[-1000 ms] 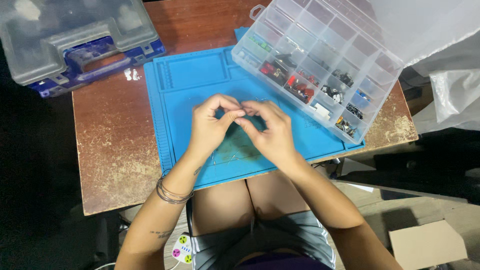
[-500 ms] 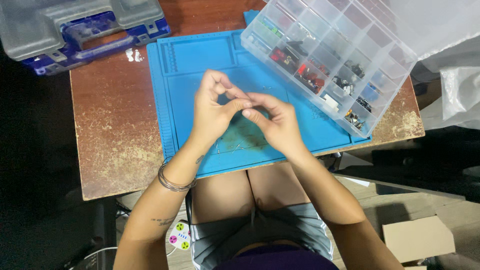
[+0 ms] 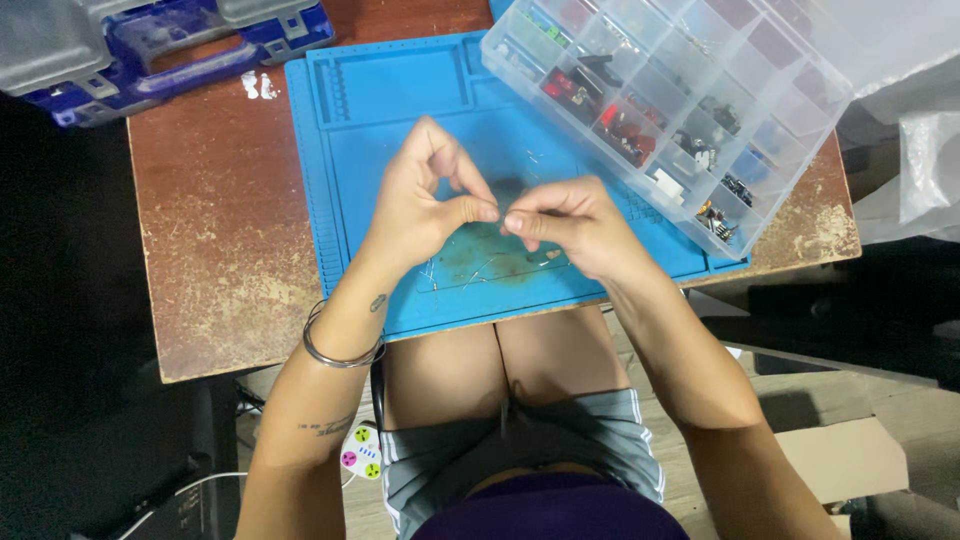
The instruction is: The person sits at a table and repeatedly picks up small electronic components from a compartmentalized plastic box. They place the items onto a blue cutting mat, then pick them up again and return them to the box. The person continues this cycle of moving items between the box and the mat throughout the clip.
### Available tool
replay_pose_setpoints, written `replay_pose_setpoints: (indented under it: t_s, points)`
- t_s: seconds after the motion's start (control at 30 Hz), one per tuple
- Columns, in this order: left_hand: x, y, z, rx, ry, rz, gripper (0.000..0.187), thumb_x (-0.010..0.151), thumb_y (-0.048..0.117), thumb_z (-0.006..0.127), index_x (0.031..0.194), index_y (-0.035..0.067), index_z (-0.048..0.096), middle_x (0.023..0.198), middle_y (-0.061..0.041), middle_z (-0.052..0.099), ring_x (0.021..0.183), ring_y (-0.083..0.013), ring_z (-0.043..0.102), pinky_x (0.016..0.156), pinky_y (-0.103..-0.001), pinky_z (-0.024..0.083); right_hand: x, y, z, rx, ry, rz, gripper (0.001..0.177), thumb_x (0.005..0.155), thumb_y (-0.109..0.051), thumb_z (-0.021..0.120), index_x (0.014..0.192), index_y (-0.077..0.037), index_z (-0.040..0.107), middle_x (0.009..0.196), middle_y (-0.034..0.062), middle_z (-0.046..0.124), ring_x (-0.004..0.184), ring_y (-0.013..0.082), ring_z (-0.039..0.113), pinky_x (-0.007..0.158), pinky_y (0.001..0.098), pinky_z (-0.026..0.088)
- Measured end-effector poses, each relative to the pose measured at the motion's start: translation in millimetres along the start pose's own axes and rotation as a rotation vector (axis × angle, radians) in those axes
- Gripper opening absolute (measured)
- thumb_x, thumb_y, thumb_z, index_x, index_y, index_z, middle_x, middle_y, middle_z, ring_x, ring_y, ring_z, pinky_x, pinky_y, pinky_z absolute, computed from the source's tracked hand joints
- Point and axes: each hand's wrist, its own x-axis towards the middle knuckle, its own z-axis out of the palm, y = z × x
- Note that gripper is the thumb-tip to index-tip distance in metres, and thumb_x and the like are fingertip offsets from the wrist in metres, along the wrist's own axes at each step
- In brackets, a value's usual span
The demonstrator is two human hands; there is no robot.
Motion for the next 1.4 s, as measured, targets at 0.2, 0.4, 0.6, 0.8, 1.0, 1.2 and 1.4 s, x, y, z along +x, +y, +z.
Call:
replay_pose_setpoints:
  t_s: [0.2,0.4,0.6,0.8,1.0,1.2,1.4]
  points:
    - [-12.8,21.1,-5.2,0.139,0.046,0.065,0.051,0.08,0.011,0.091,0.087,0.013,0.041,0.077,-0.005,0.072,0.079,-0.0197,0.052,0.079,-0.028,0.041,-26.1,-19.6,-26.4,-0.21,-0.001,0.057,0.007,0.092,-0.003,0.076,0.087,-0.004,0.08,0.047,0.0055,0.056,0.048,0.0101,0.046,0.055,0.0219,0.038]
    - [-68.4,43.2,13.9,1.036,-0.123,0.033,0.023,0.08,0.024,0.087,0.094,0.014,0.072,0.098,-0.003,0.065,0.101,-0.0292,0.056,0.086,-0.044,0.047,-42.2,-58.8,-99.1,-0.523,0.255,0.027,0.009,0.1,-0.007,0.076,0.091,-0.007,0.078,0.047,-0.0024,0.042,0.053,0.0048,0.032,0.053,0.022,0.025]
    - [-80.1,16.7,11.0,1.156,-0.214,-0.025,0.02,0.081,0.027,0.084,0.09,0.014,0.073,0.103,-0.003,0.057,0.102,-0.0319,0.05,0.074,-0.047,0.047,-7.6,-76.8,-194.7,-1.001,0.397,-0.128,0.046,0.12,-0.019,0.064,0.076,-0.006,0.059,0.082,0.0071,0.064,0.083,0.0194,0.058,0.083,0.0385,0.042]
    - [-76.8,11.7,18.1,1.276,-0.275,-0.057,0.012,0.088,0.02,0.073,0.084,0.009,0.069,0.101,-0.004,0.057,0.103,-0.0313,0.05,0.074,-0.051,0.048,59.6,-18.8,-259.5,-1.404,0.308,-0.349,0.026,0.101,-0.008,0.055,0.097,-0.008,0.08,0.087,0.0137,0.073,0.068,0.037,0.062,0.062,0.0456,0.045]
    - [-78.0,14.7,20.5,1.314,-0.341,-0.068,0.018,0.097,0.024,0.062,0.096,0.008,0.067,0.111,-0.008,0.057,0.104,-0.0322,0.051,0.083,-0.049,0.047,69.4,-6.0,-256.0,-1.503,0.289,-0.131,0.036,0.103,-0.02,0.057,0.069,-0.014,0.045,0.065,0.0158,0.037,0.063,0.0302,0.027,0.057,0.0466,0.035]
    - [-46.1,8.3,14.6,0.983,-0.259,-0.019,0.003,0.1,0.015,0.061,0.1,0.012,0.062,0.089,-0.002,0.062,0.098,-0.0254,0.063,0.087,-0.039,0.051,14.9,-61.1,-122.8,-0.967,0.312,-0.375,0.012,0.106,-0.016,0.077,0.11,-0.006,0.083,0.074,0.0152,0.07,0.072,0.0388,0.069,0.063,0.0421,0.055]
    - [-15.3,16.0,3.5,0.97,-0.151,0.099,0.011,0.095,0.005,0.068,0.103,0.011,0.062,0.089,-0.006,0.064,0.092,-0.0298,0.064,0.084,-0.041,0.053,0.1,-38.5,-27.9,-0.902,-0.104,-0.584,0.016,0.096,-0.007,0.068,0.109,-0.004,0.076,0.086,0.0137,0.07,0.08,0.0315,0.063,0.074,0.0408,0.054]
